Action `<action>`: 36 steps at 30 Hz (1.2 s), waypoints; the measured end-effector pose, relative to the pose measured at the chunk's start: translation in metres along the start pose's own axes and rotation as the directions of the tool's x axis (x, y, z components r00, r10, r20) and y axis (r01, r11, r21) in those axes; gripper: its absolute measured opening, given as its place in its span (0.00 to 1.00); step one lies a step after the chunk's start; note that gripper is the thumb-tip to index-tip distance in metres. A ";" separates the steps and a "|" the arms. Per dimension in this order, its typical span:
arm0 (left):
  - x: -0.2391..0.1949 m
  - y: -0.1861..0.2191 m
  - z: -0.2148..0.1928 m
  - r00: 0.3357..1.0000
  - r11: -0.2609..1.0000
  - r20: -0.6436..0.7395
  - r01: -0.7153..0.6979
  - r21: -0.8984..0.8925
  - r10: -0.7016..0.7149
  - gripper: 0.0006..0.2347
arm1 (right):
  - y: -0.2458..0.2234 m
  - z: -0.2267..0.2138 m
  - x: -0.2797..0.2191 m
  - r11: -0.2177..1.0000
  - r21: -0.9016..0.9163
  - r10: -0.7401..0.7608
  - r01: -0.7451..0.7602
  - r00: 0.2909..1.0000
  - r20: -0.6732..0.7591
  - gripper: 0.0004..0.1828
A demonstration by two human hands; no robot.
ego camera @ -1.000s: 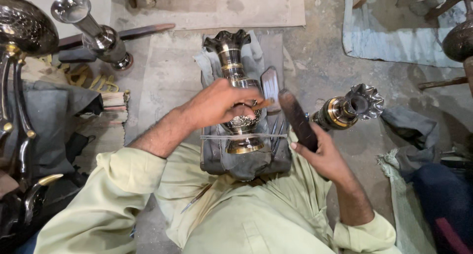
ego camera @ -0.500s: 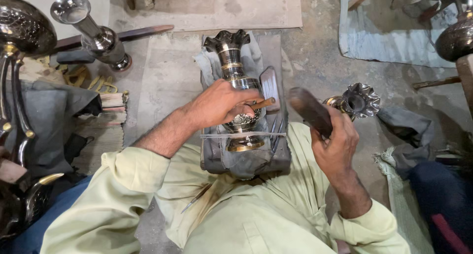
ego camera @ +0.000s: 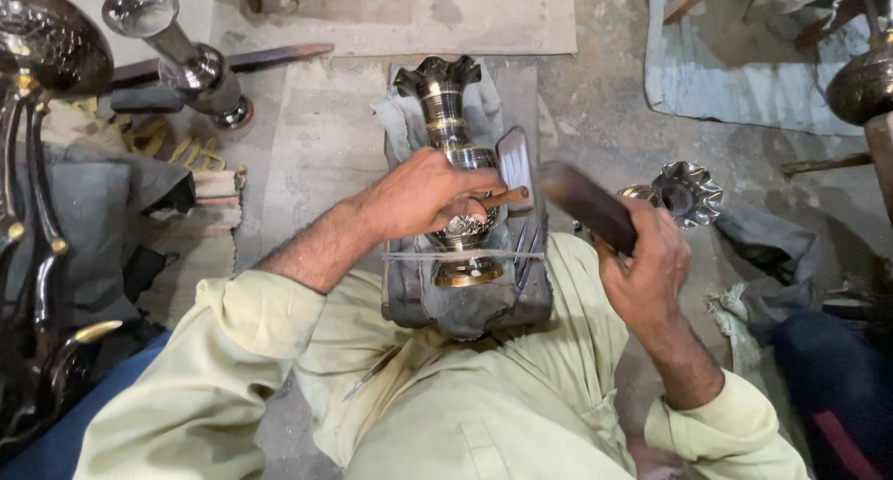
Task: The person uses a hammer and chisel to engrave a decorative pattern onto a metal vase. They hold the vase steady with one hand while striking the chisel with the other to create the design.
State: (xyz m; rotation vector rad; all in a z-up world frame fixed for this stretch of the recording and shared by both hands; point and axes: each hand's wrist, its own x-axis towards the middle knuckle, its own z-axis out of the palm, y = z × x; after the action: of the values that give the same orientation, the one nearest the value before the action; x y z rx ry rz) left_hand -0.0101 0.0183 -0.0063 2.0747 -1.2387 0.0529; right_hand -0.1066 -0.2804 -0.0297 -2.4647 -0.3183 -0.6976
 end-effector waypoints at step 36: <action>0.003 -0.005 -0.001 0.998 1.000 0.056 0.003 0.002 -0.003 0.15 | -0.007 -0.005 -0.004 0.981 0.061 0.183 -0.182 0.983 -0.004 0.21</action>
State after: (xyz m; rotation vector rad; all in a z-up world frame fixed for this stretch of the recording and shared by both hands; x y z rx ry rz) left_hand -0.0037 0.0183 -0.0071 2.0925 -1.2695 -0.0058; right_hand -0.1144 -0.2783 -0.0252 -2.3954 -0.1061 -0.6125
